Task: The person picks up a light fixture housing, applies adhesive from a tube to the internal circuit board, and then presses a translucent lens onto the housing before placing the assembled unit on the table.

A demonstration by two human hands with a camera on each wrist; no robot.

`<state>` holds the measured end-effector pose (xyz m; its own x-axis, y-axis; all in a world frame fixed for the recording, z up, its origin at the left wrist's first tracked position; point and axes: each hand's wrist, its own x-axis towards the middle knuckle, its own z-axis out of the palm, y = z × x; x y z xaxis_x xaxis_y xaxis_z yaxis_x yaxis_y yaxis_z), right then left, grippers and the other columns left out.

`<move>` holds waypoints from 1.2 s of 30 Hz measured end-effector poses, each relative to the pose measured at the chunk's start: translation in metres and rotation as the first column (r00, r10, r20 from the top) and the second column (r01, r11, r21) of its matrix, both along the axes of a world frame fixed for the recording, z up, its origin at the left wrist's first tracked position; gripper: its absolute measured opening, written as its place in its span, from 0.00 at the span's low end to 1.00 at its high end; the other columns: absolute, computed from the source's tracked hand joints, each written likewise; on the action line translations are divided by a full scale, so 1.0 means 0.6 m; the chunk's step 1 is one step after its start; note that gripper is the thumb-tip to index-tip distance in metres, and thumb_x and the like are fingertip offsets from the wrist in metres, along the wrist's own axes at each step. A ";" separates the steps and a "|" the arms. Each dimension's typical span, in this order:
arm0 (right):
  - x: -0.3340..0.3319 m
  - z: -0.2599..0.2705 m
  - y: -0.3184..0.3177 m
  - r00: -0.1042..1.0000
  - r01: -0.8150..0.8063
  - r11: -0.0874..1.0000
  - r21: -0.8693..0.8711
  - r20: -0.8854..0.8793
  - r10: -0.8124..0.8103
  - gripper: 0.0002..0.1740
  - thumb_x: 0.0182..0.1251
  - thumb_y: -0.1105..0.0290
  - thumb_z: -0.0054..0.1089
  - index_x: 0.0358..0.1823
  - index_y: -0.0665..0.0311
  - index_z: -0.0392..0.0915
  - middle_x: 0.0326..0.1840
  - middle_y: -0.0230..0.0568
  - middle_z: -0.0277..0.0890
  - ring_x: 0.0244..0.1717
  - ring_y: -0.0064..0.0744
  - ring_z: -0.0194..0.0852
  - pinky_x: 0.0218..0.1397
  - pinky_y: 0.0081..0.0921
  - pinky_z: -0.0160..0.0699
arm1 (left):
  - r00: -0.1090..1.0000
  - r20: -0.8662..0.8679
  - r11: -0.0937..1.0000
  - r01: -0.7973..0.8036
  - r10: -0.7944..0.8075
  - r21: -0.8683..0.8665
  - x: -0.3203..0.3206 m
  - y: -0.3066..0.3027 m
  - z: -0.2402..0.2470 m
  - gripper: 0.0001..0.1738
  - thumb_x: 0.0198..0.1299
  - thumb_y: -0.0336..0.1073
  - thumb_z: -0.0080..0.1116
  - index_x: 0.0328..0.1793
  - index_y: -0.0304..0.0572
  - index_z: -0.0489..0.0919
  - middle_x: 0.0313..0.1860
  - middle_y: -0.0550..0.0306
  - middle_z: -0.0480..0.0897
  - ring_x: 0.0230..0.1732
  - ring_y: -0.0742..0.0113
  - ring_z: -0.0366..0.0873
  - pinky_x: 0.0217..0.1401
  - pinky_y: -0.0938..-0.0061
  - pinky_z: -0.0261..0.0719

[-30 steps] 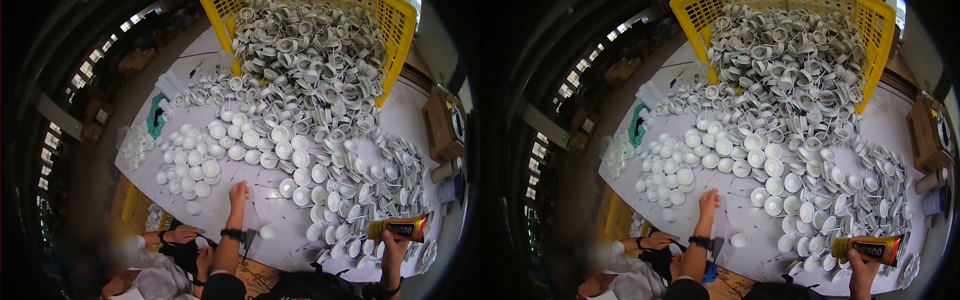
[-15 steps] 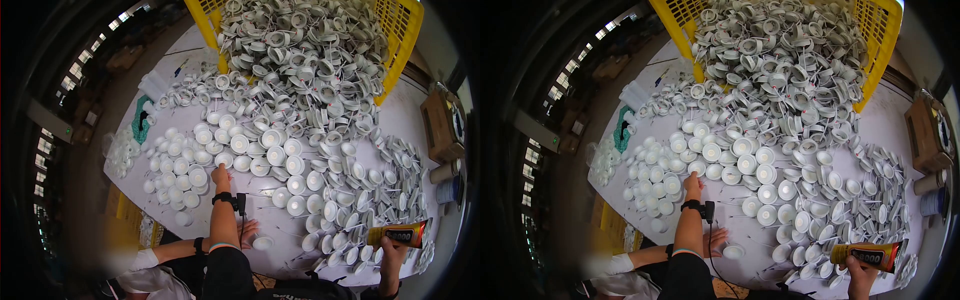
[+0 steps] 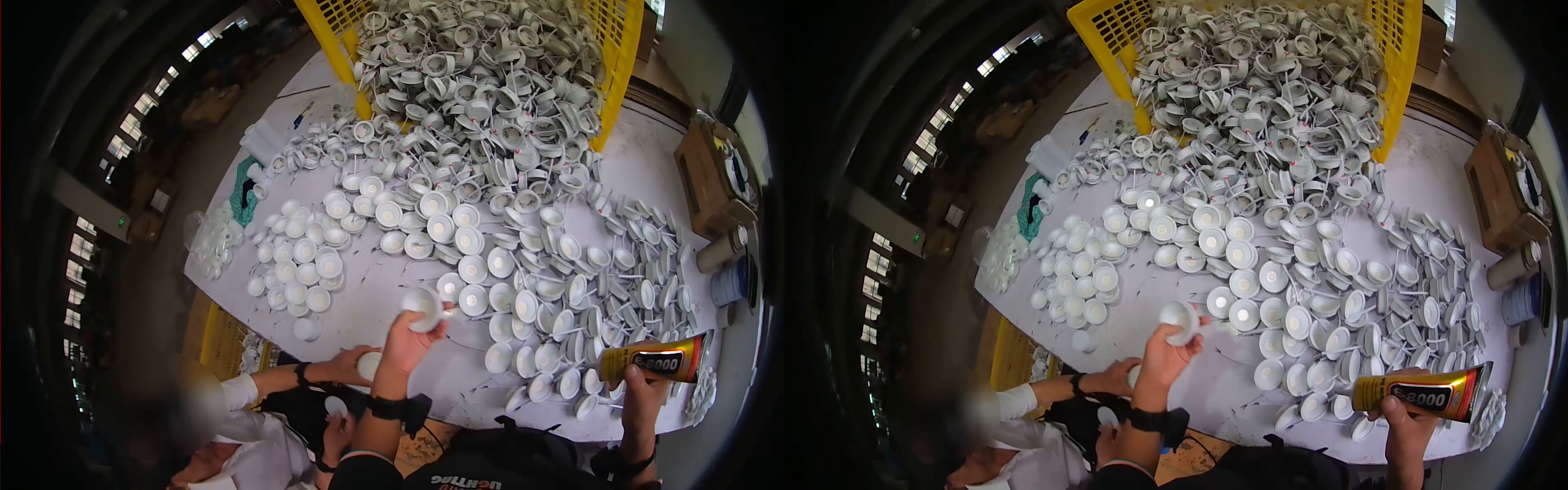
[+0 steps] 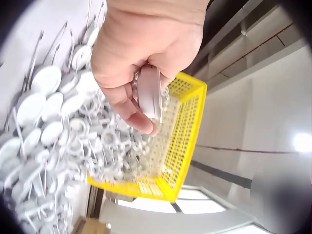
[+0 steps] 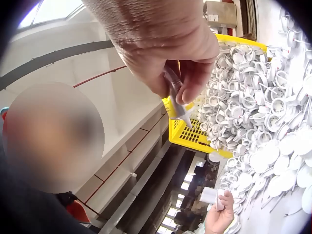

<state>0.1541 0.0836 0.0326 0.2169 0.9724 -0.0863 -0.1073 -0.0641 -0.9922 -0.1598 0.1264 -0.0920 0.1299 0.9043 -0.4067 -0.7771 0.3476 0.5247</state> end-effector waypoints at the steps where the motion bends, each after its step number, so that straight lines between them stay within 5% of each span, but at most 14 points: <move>1: 0.004 0.005 -0.005 1.000 0.002 0.999 0.036 0.003 -0.002 0.21 0.42 0.63 0.60 0.33 0.70 0.64 0.24 0.39 0.64 0.16 0.25 0.66 0.17 0.18 0.67 | 1.000 0.003 1.000 0.004 -0.004 -0.004 0.030 -0.017 0.027 0.25 0.47 0.36 0.40 0.54 0.37 0.60 0.43 0.41 0.70 0.31 0.62 0.72 0.31 0.73 0.73; 3: 0.022 0.007 -0.017 0.999 -0.041 0.996 0.081 -0.007 0.041 0.20 0.42 0.63 0.60 0.32 0.69 0.64 0.26 0.39 0.64 0.18 0.25 0.65 0.19 0.18 0.67 | 0.983 0.042 0.968 0.167 -0.178 0.187 0.093 -0.050 0.077 0.29 0.52 0.43 0.37 0.59 0.38 0.55 0.47 0.39 0.68 0.35 0.59 0.71 0.34 0.71 0.71; 7: 0.042 0.036 -0.039 0.992 -0.125 0.985 0.122 0.027 0.122 0.15 0.42 0.70 0.59 0.30 0.68 0.66 0.29 0.39 0.65 0.26 0.25 0.66 0.26 0.18 0.67 | 0.925 0.275 0.959 0.217 -0.261 0.180 0.182 -0.097 0.135 0.31 0.55 0.49 0.32 0.61 0.38 0.52 0.50 0.39 0.65 0.40 0.56 0.68 0.38 0.65 0.68; 8: 0.045 0.043 -0.041 0.981 -0.172 0.980 0.103 0.107 0.161 0.19 0.42 0.62 0.60 0.30 0.66 0.65 0.29 0.38 0.64 0.31 0.27 0.62 0.36 0.23 0.63 | 0.947 0.225 0.970 0.199 -0.228 0.141 0.200 -0.105 0.144 0.31 0.56 0.51 0.29 0.61 0.38 0.51 0.51 0.39 0.64 0.43 0.56 0.67 0.39 0.64 0.67; 12: 0.053 0.067 -0.040 0.926 -0.292 0.940 0.179 0.299 0.231 0.16 0.43 0.64 0.60 0.30 0.66 0.69 0.30 0.39 0.68 0.34 0.29 0.64 0.38 0.24 0.63 | 0.954 0.210 0.976 0.216 -0.212 0.003 0.252 -0.132 0.166 0.30 0.58 0.50 0.26 0.62 0.37 0.50 0.53 0.43 0.63 0.47 0.54 0.65 0.40 0.62 0.66; 13: 0.054 0.072 -0.039 0.903 -0.365 0.913 0.184 0.309 0.298 0.15 0.43 0.65 0.60 0.31 0.66 0.70 0.31 0.39 0.70 0.35 0.29 0.64 0.39 0.25 0.63 | 0.898 0.317 0.951 0.270 -0.306 0.152 0.254 -0.138 0.150 0.30 0.57 0.50 0.26 0.61 0.36 0.50 0.54 0.45 0.62 0.49 0.53 0.65 0.42 0.62 0.67; 16: 0.057 0.077 -0.036 0.854 -0.432 0.882 0.188 0.401 0.333 0.14 0.44 0.66 0.60 0.30 0.65 0.70 0.31 0.39 0.71 0.35 0.29 0.65 0.39 0.25 0.63 | 0.860 0.324 0.919 0.366 -0.395 0.149 0.272 -0.146 0.158 0.30 0.57 0.50 0.27 0.61 0.36 0.51 0.55 0.45 0.61 0.50 0.52 0.64 0.44 0.60 0.67; 24: 0.043 0.076 -0.037 0.871 -0.388 0.902 0.189 0.395 0.292 0.12 0.44 0.69 0.59 0.30 0.64 0.70 0.32 0.39 0.71 0.35 0.29 0.66 0.40 0.25 0.64 | 0.877 0.242 0.909 0.397 -0.416 0.125 0.278 -0.152 0.150 0.33 0.55 0.55 0.35 0.60 0.38 0.53 0.56 0.45 0.60 0.52 0.53 0.63 0.46 0.58 0.67; 26: 0.041 0.079 -0.034 0.839 -0.420 0.889 0.181 0.451 0.304 0.12 0.44 0.70 0.59 0.30 0.64 0.70 0.32 0.39 0.71 0.35 0.29 0.66 0.40 0.24 0.64 | 0.791 0.421 0.896 0.404 -0.444 0.185 0.273 -0.151 0.145 0.31 0.57 0.46 0.40 0.62 0.38 0.47 0.57 0.52 0.57 0.58 0.64 0.58 0.57 0.67 0.60; 36: 0.037 0.077 -0.035 0.801 -0.422 0.885 0.198 0.538 0.262 0.11 0.45 0.70 0.60 0.30 0.64 0.71 0.31 0.39 0.71 0.34 0.30 0.67 0.38 0.24 0.66 | 0.769 0.412 0.872 0.431 -0.489 0.230 0.266 -0.150 0.149 0.34 0.56 0.46 0.42 0.62 0.38 0.43 0.58 0.52 0.56 0.58 0.65 0.58 0.57 0.69 0.60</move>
